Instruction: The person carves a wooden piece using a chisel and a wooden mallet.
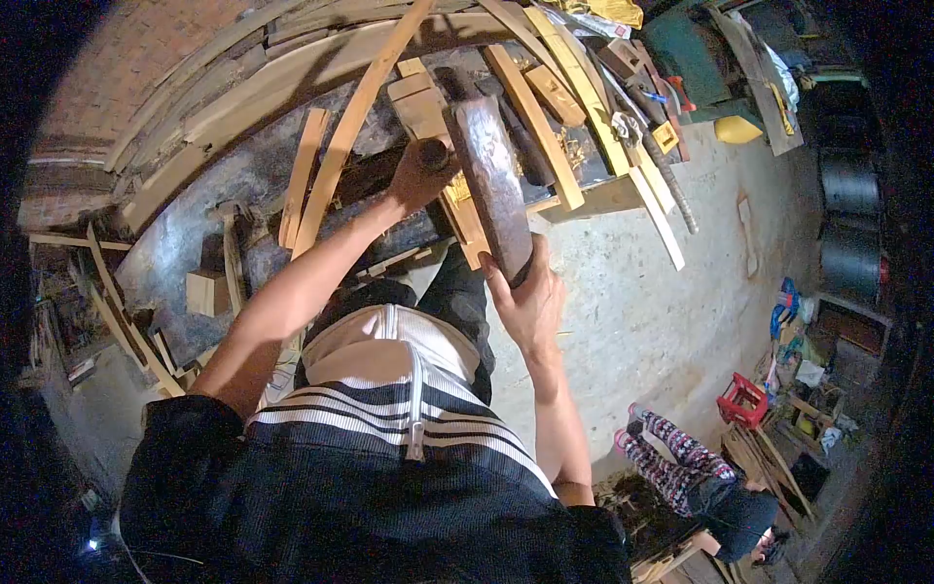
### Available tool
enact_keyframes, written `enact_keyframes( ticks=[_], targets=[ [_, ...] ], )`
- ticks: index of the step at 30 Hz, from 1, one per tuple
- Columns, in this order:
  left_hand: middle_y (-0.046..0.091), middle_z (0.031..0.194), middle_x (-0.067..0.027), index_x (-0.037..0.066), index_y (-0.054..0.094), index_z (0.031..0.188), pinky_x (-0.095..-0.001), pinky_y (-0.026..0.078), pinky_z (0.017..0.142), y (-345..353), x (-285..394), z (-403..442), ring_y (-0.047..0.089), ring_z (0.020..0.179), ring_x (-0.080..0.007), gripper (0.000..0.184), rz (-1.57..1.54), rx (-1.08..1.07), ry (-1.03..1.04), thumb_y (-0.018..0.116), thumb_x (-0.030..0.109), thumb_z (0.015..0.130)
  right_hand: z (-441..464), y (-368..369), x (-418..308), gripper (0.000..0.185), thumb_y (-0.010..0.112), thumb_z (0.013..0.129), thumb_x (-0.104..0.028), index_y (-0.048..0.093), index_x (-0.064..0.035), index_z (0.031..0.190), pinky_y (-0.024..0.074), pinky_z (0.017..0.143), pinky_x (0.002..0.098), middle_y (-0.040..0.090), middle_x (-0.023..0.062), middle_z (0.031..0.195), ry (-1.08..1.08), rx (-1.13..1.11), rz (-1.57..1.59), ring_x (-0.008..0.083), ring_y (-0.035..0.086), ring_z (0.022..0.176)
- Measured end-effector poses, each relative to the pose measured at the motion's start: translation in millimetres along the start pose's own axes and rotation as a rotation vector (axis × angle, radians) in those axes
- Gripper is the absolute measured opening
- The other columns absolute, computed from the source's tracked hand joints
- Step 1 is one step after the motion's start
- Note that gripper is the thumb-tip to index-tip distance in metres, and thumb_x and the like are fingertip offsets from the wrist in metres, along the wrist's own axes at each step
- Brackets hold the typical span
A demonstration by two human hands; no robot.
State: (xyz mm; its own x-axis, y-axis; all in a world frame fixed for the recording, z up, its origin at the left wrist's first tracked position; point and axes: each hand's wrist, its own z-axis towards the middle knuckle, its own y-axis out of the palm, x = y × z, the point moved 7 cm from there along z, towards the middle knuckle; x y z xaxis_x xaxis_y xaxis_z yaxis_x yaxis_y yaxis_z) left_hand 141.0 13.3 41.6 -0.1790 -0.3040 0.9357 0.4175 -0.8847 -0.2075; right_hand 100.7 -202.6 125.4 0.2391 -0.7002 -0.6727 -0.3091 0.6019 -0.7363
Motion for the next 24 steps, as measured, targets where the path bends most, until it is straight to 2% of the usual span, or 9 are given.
enact_keyframes(
  ticks=[7, 9, 11, 13, 17, 18, 21, 22, 24],
  targets=[
    [0.061, 0.071, -0.0123, 0.002, 0.061, 0.081, -0.0354, 0.050, 0.062, 17.1, 8.2, -21.4, 0.062, 0.065, -0.0232, 0.019, -0.187, -0.099, 0.180, 0.070, 0.017, 0.089, -1.9, -8.0, -42.5, 0.050, 0.075, 0.080, -0.028, 0.051, -0.0019, 0.114, 0.0527, 0.058, 0.0423, 0.065, 0.0243, 0.071, -0.281, 0.153, 0.114, 0.0431, 0.067, 0.066],
    [0.064, 0.076, -0.0087, 0.002, 0.065, 0.087, -0.0327, 0.053, 0.069, 14.4, 28.9, -34.5, 0.064, 0.071, -0.0227, 0.015, 0.251, 0.007, 0.645, 0.074, 0.014, 0.084, 9.4, 15.3, -29.7, 0.049, 0.075, 0.081, -0.030, 0.052, -0.0035, 0.115, 0.0517, 0.055, 0.0452, 0.065, 0.0217, 0.068, -0.168, -0.053, -0.174, 0.0412, 0.066, 0.061],
    [0.066, 0.080, -0.0047, 0.002, 0.067, 0.094, -0.0315, 0.053, 0.077, 13.4, 26.5, -43.6, 0.065, 0.077, -0.0203, 0.017, 0.539, 0.008, 0.679, 0.072, 0.004, 0.077, 9.5, 14.3, -34.6, 0.048, 0.075, 0.083, -0.025, 0.051, -0.0016, 0.117, 0.0511, 0.057, 0.0408, 0.063, 0.0239, 0.067, -0.152, -0.096, -0.162, 0.0423, 0.066, 0.061],
    [0.069, 0.085, -0.0055, 0.001, 0.068, 0.096, -0.0322, 0.053, 0.079, 16.8, -8.8, -42.6, 0.067, 0.081, -0.0183, 0.020, -0.105, -0.277, 0.155, 0.065, 0.000, 0.076, 2.6, 10.0, -41.8, 0.050, 0.075, 0.083, -0.027, 0.051, -0.0016, 0.117, 0.0504, 0.057, 0.0421, 0.063, 0.0241, 0.067, -0.214, -0.027, -0.050, 0.0429, 0.065, 0.062],
    [0.072, 0.095, -0.0069, -0.002, 0.067, 0.100, -0.0297, 0.053, 0.079, 21.6, -0.2, -41.7, 0.065, 0.088, -0.0121, 0.022, -0.524, -0.348, 0.047, 0.063, 0.003, 0.079, 0.2, 8.8, -41.6, 0.050, 0.076, 0.082, -0.029, 0.051, -0.0007, 0.115, 0.0495, 0.057, 0.0434, 0.063, 0.0244, 0.068, -0.186, 0.042, 0.031, 0.0442, 0.065, 0.064],
    [0.072, 0.091, -0.0052, -0.002, 0.067, 0.098, -0.0297, 0.054, 0.077, 17.3, 8.8, -33.1, 0.064, 0.086, -0.0112, 0.018, 0.086, -0.151, 0.266, 0.066, 0.005, 0.082, 7.6, 20.4, -24.8, 0.048, 0.076, 0.083, -0.027, 0.051, 0.0003, 0.114, 0.0503, 0.060, 0.0407, 0.063, 0.0251, 0.072, -0.065, -0.102, -0.140, 0.0456, 0.065, 0.069],
    [0.070, 0.078, -0.0057, 0.002, 0.067, 0.089, -0.0305, 0.050, 0.067, 13.9, -21.5, -16.1, 0.062, 0.076, -0.0095, 0.013, -0.329, 0.108, -0.048, 0.067, 0.015, 0.088, 10.1, 19.6, -8.8, 0.058, 0.074, 0.083, -0.036, 0.048, 0.0001, 0.121, 0.0515, 0.057, 0.0465, 0.064, 0.0257, 0.068, -0.126, -0.018, -0.065, 0.0440, 0.066, 0.065],
    [0.066, 0.071, -0.0011, 0.001, 0.065, 0.083, -0.0296, 0.046, 0.060, -3.3, -2.1, -8.4, 0.057, 0.068, -0.0078, 0.020, -0.132, 0.246, -0.024, 0.069, 0.019, 0.091, 8.2, 17.8, -2.0, 0.057, 0.074, 0.084, -0.032, 0.047, 0.0009, 0.123, 0.0521, 0.059, 0.0453, 0.065, 0.0260, 0.070, -0.076, 0.001, 0.033, 0.0443, 0.067, 0.068],
    [0.059, 0.067, 0.0029, 0.004, 0.062, 0.078, -0.0288, 0.042, 0.058, -9.2, 1.1, -0.4, 0.050, 0.063, -0.0075, 0.027, -0.264, 0.284, -0.353, 0.069, 0.024, 0.093, 4.4, 7.3, 2.3, 0.049, 0.075, 0.084, -0.026, 0.051, 0.0027, 0.115, 0.0514, 0.060, 0.0390, 0.066, 0.0194, 0.068, 0.007, 0.049, 0.223, 0.0317, 0.068, 0.062]
  ],
)
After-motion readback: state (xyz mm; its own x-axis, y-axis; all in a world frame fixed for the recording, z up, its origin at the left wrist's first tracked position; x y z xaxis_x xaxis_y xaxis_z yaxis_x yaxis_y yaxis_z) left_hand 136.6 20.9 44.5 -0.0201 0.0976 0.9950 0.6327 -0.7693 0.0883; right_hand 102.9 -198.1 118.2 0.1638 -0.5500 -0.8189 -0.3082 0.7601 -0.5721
